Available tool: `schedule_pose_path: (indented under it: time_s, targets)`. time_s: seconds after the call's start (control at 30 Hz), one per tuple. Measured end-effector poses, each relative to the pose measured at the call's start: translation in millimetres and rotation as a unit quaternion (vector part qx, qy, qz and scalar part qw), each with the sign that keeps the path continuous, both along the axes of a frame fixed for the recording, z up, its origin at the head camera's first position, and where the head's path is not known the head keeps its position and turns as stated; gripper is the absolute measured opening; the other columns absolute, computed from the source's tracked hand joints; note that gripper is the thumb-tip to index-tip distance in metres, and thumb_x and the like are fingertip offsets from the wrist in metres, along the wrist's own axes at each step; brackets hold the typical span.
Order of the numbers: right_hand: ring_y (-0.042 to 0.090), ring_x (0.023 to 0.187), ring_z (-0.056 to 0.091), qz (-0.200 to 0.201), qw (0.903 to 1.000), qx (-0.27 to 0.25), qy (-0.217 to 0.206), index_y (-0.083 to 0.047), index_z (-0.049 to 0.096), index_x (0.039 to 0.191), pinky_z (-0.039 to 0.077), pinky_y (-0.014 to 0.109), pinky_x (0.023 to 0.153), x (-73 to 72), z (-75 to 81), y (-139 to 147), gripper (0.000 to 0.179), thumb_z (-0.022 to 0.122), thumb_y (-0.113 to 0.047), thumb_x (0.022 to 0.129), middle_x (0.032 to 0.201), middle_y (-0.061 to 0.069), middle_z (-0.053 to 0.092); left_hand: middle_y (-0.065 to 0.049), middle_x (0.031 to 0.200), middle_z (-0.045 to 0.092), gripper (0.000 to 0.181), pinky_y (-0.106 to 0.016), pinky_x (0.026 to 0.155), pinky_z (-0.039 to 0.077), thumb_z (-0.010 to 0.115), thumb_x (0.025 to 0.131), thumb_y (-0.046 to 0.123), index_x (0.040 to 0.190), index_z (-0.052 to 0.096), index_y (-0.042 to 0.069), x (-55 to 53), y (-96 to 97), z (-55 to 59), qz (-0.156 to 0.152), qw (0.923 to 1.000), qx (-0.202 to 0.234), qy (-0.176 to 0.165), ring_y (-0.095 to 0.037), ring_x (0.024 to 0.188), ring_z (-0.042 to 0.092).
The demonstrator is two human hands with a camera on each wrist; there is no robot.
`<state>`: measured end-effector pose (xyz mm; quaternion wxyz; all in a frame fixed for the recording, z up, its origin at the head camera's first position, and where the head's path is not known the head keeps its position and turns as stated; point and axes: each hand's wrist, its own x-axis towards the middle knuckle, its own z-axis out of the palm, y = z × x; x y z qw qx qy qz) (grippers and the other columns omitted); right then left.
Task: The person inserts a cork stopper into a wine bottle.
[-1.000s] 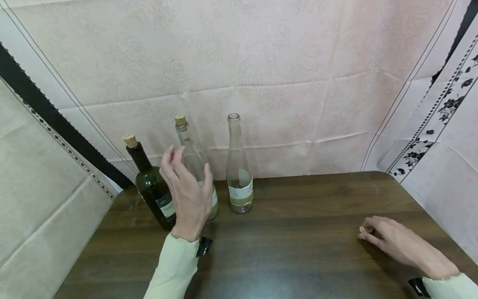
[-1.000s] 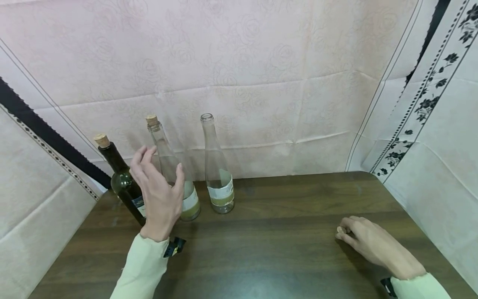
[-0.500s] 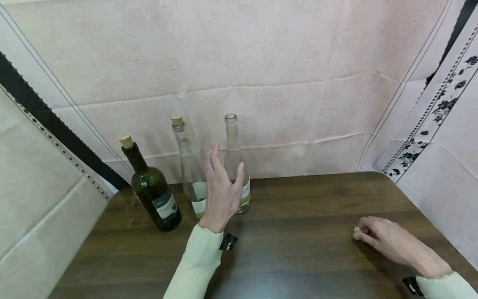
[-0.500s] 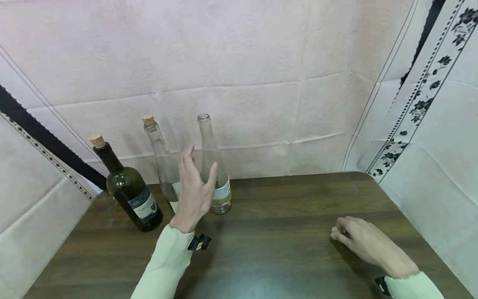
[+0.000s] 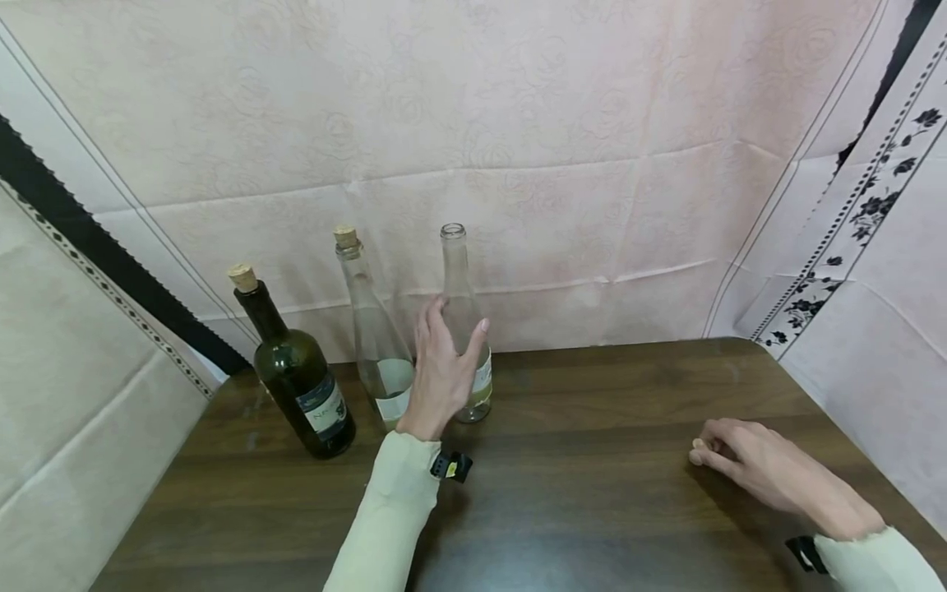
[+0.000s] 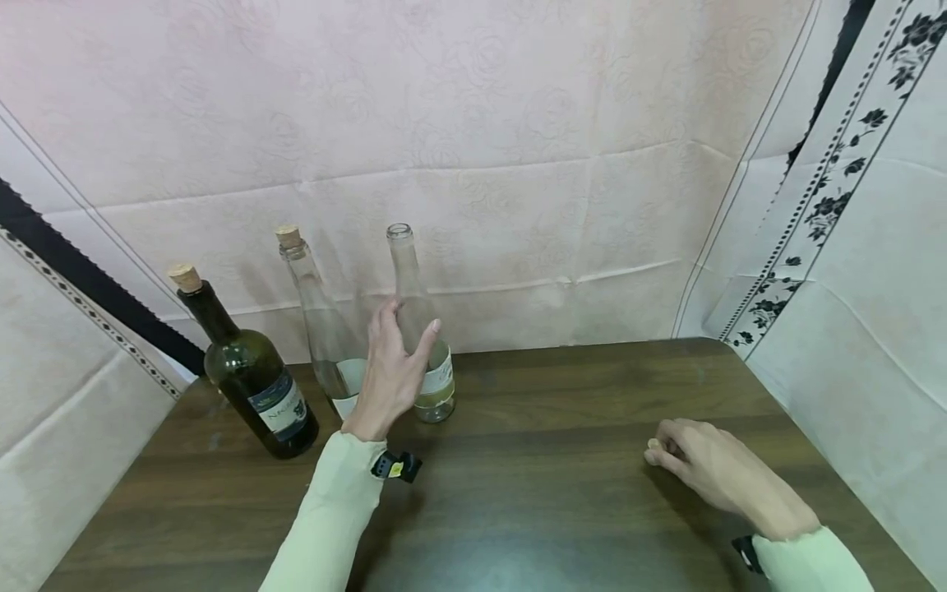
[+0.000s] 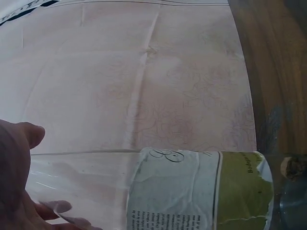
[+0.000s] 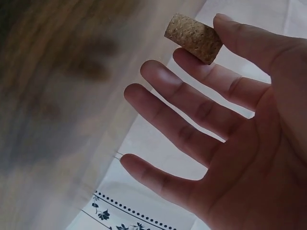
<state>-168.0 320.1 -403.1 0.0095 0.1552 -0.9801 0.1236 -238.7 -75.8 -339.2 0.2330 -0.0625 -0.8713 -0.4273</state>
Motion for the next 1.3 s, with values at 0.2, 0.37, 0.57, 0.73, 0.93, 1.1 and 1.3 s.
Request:
schedule_pose_path:
  time_s: [0.2,0.37,0.57,0.73,0.93,1.1,1.3]
  targets:
    - [-0.005,0.064,0.041,0.008,0.9997,-0.013,0.02,-0.031,0.057,0.081,0.035,0.02,0.058,-0.9,5.8,-6,0.02,0.06,-0.048,0.09,0.072,-0.018,0.051,-0.01,0.155,0.025,0.078,-0.047,0.115,0.03,0.045,0.094,0.06,0.149,0.024,0.009,-3.3,-1.8,-3.3,-0.001,0.9999,-0.008,-0.013,-0.025,0.142,0.026]
    - [-0.004,0.065,0.043,0.014,0.9994,-0.018,0.026,-0.031,0.057,0.081,0.037,0.021,0.059,-1.7,10.5,-12,0.018,0.061,-0.046,0.091,0.074,-0.019,0.053,-0.012,0.152,0.029,0.071,-0.047,0.114,0.032,0.046,0.096,0.054,0.145,0.029,0.006,-4.7,-2.9,-5.4,-0.002,0.9998,-0.007,-0.02,-0.026,0.14,0.029]
    - [-0.005,0.063,0.043,0.021,0.9981,-0.026,0.051,-0.032,0.056,0.079,0.037,0.02,0.058,-2.8,15.4,-17,0.019,0.062,-0.046,0.09,0.073,-0.019,0.052,-0.013,0.147,0.034,0.063,-0.047,0.112,0.033,0.044,0.098,0.052,0.14,0.034,0.006,-3.9,-4.1,-5.6,-0.01,0.9998,-0.012,-0.016,-0.027,0.137,0.033]
    - [-0.006,0.067,0.047,0.025,0.9968,-0.023,0.072,-0.034,0.057,0.08,0.04,0.022,0.06,-4.7,19.7,-23,0.017,0.062,-0.046,0.09,0.075,-0.022,0.053,-0.012,0.149,0.032,0.062,-0.047,0.111,0.034,0.042,0.098,0.053,0.138,0.036,0.006,-1.2,-3.9,-4.7,-0.01,0.9997,-0.021,-0.013,-0.027,0.136,0.033]
    - [-0.002,0.069,0.047,0.043,0.9925,-0.018,0.113,-0.033,0.055,0.079,0.04,0.023,0.062,-6.4,24.8,-29,0.019,0.063,-0.045,0.09,0.076,-0.02,0.052,-0.01,0.152,0.029,0.063,-0.047,0.112,0.034,0.041,0.097,0.056,0.137,0.036,0.008,3.3,-3.8,-4.0,-0.01,0.9994,-0.027,-0.021,-0.026,0.138,0.032]
    - [0.001,0.074,0.052,0.039,0.9921,-0.019,0.118,-0.033,0.057,0.08,0.043,0.025,0.065,-6.7,30.0,-34,0.018,0.062,-0.047,0.09,0.08,-0.019,0.054,-0.009,0.151,0.03,0.063,-0.047,0.112,0.033,0.043,0.096,0.056,0.136,0.037,0.008,7.5,-2.9,-2.1,-0.009,0.9991,-0.031,-0.026,-0.026,0.138,0.033]
    - [0.004,0.078,0.055,0.038,0.9916,-0.023,0.122,-0.033,0.058,0.082,0.046,0.029,0.068,-7.6,36.8,-39,0.017,0.061,-0.048,0.091,0.083,-0.017,0.056,-0.01,0.148,0.034,0.064,-0.046,0.112,0.034,0.045,0.095,0.057,0.137,0.038,0.009,12.3,-2.0,-0.8,-0.006,0.9987,-0.036,-0.036,-0.026,0.136,0.036]
